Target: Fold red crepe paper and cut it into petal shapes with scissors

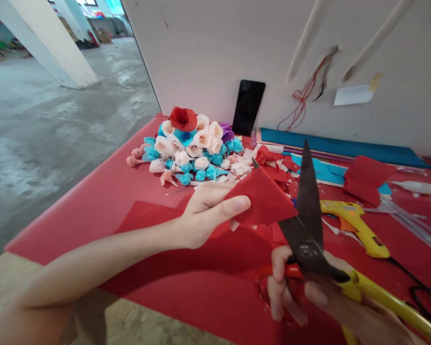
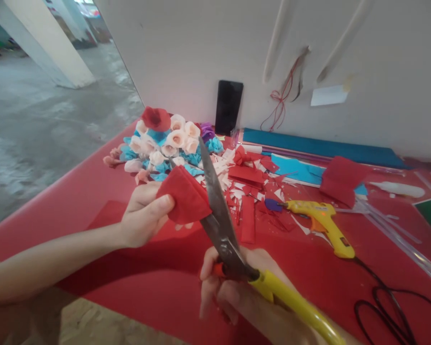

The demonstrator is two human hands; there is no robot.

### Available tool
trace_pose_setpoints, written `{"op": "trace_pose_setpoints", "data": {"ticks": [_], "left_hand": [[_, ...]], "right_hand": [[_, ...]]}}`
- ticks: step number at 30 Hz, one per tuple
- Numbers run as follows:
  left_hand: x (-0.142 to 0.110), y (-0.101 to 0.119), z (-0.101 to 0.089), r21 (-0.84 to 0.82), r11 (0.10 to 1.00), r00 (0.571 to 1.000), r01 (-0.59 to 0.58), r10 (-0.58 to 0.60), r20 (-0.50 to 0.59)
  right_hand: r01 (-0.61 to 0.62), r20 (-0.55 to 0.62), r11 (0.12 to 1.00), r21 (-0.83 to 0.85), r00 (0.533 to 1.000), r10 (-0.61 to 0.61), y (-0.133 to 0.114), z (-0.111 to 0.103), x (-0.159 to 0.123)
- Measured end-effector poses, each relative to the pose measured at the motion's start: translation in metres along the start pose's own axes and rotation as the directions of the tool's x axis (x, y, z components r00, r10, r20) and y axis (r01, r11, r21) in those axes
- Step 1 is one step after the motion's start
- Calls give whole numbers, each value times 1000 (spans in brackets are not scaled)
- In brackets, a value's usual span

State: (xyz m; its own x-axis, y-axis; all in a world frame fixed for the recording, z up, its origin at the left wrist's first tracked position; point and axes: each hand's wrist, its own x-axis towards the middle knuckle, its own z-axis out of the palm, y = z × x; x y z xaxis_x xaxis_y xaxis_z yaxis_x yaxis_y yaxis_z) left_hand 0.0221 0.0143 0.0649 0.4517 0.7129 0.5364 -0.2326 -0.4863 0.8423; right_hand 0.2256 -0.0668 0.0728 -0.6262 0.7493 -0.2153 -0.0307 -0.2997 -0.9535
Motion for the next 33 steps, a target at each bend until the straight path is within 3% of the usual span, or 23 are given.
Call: {"op": "trace_pose_setpoints", "data": {"ticks": [3,13,20,30,33], "left_hand": [[2,0,-2,18,999,1000,-28,29,-7],[7,-1,-6,-2,998,998,-68,68,-11],[5,2,-8,28,1000,1000,-11,10,11],[7,3,-11,-29,998,998,-49,50,43],[8,2,-11,-38,999,997,-38,40,64]], "right_hand": [[29,-36,1000,4,999,-29,-2,1,-3],[-35,-30,999,34,999,36,-10,4,-1],[-86,-20,994,-64,996,84,-8,3,-7],[-106,-156,991,-78,983,93,-5,8,-9],[-112,-271,983,-147,960,68,-10,3,-8]]}}
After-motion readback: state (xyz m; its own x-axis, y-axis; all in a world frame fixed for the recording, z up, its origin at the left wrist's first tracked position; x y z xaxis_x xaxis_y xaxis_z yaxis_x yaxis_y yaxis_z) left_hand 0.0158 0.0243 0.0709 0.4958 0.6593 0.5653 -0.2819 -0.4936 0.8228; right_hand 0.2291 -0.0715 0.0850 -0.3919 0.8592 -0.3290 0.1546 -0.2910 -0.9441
